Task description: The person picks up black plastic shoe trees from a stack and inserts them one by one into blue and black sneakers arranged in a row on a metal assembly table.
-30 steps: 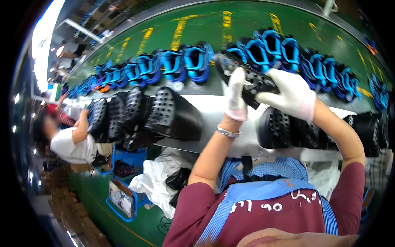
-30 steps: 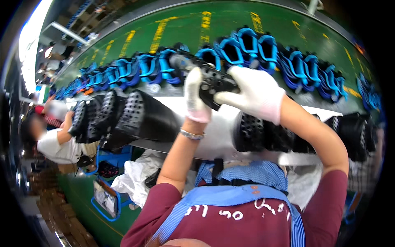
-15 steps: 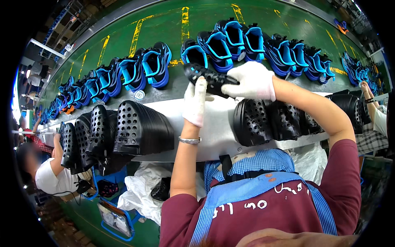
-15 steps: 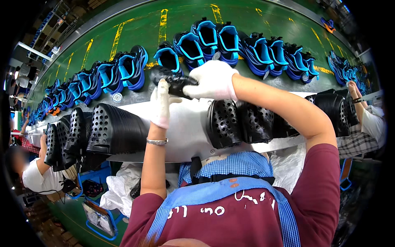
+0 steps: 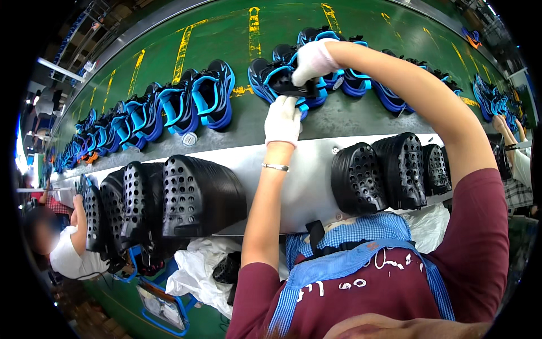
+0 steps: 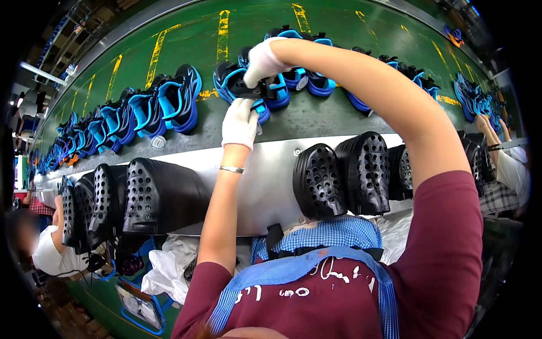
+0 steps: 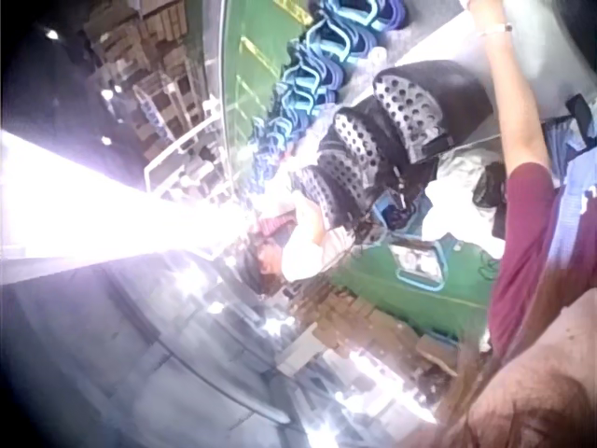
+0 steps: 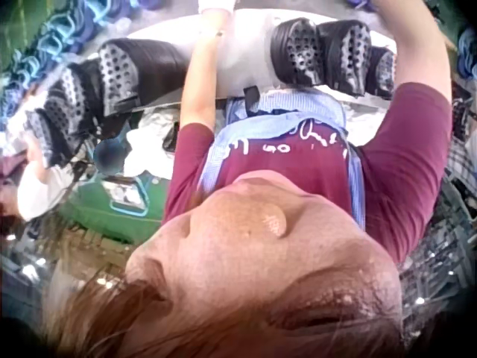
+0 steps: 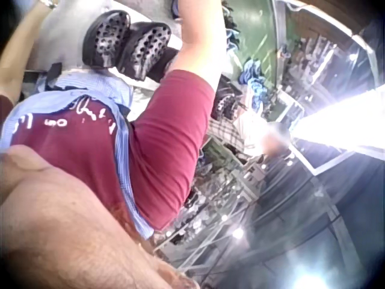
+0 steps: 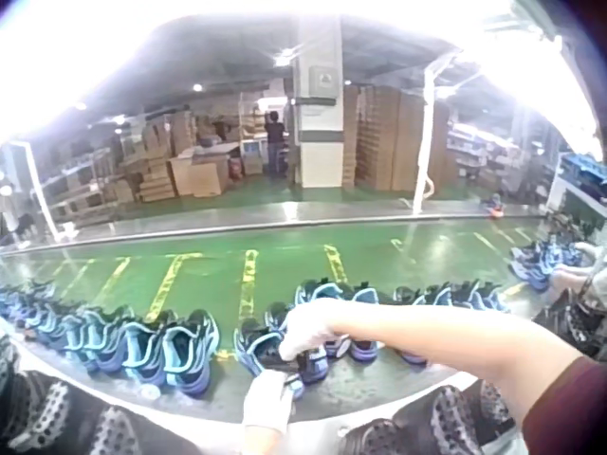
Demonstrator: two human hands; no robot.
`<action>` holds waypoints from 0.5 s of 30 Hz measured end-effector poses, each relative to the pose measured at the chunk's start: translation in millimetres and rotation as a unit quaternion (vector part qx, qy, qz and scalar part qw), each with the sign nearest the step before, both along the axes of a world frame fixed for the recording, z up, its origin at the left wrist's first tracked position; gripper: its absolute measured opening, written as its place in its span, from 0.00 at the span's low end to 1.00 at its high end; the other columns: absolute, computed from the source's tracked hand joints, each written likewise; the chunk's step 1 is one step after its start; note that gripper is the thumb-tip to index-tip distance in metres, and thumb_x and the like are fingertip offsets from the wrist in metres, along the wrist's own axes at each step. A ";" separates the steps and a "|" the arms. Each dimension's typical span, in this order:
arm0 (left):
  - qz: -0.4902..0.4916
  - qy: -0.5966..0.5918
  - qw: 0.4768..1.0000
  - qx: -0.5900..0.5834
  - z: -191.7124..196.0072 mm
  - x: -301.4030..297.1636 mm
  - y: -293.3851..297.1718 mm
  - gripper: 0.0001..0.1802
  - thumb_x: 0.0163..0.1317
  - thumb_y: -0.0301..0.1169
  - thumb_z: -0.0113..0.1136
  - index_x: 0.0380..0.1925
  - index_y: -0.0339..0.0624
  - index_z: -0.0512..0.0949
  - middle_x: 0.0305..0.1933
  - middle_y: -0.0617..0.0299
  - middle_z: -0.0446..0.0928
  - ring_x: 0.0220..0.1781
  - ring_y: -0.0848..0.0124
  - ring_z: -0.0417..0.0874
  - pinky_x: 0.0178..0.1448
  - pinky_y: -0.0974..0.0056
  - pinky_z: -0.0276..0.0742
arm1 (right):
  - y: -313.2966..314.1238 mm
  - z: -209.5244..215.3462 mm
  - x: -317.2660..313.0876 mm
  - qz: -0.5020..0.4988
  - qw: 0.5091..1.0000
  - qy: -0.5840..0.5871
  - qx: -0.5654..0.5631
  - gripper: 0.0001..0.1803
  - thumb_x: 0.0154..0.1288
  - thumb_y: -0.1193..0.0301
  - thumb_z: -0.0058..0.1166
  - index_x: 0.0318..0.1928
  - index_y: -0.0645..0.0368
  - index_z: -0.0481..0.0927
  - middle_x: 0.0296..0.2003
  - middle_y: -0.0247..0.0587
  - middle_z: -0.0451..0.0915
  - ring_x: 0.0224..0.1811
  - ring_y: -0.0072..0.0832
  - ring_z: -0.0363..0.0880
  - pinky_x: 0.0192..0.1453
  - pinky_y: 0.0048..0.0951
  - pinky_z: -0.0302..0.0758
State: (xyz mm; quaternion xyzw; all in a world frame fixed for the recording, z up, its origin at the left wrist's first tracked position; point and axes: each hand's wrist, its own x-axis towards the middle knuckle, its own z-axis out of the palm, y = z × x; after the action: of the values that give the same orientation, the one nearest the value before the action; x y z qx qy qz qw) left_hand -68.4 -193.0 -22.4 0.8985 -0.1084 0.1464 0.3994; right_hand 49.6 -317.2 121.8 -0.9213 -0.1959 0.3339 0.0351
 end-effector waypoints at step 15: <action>0.027 0.011 0.999 0.013 -15.2 0.2 10.3 0.14 0.57 0.28 0.56 0.44 0.44 0.79 0.46 0.56 0.78 0.47 0.54 0.78 0.52 0.55 0.74 | 13.1 -22.6 11.5 -0.010 0.999 0.052 -0.010 0.26 0.51 0.55 0.52 0.38 0.67 0.84 0.33 0.53 0.84 0.34 0.39 0.83 0.37 0.35 0.79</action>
State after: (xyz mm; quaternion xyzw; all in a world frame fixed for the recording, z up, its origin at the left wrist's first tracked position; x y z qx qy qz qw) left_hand -68.2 -182.7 -37.6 0.9077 -0.0818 0.1457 0.3848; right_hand 61.0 -304.1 99.2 -0.9048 -0.1814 0.3832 0.0396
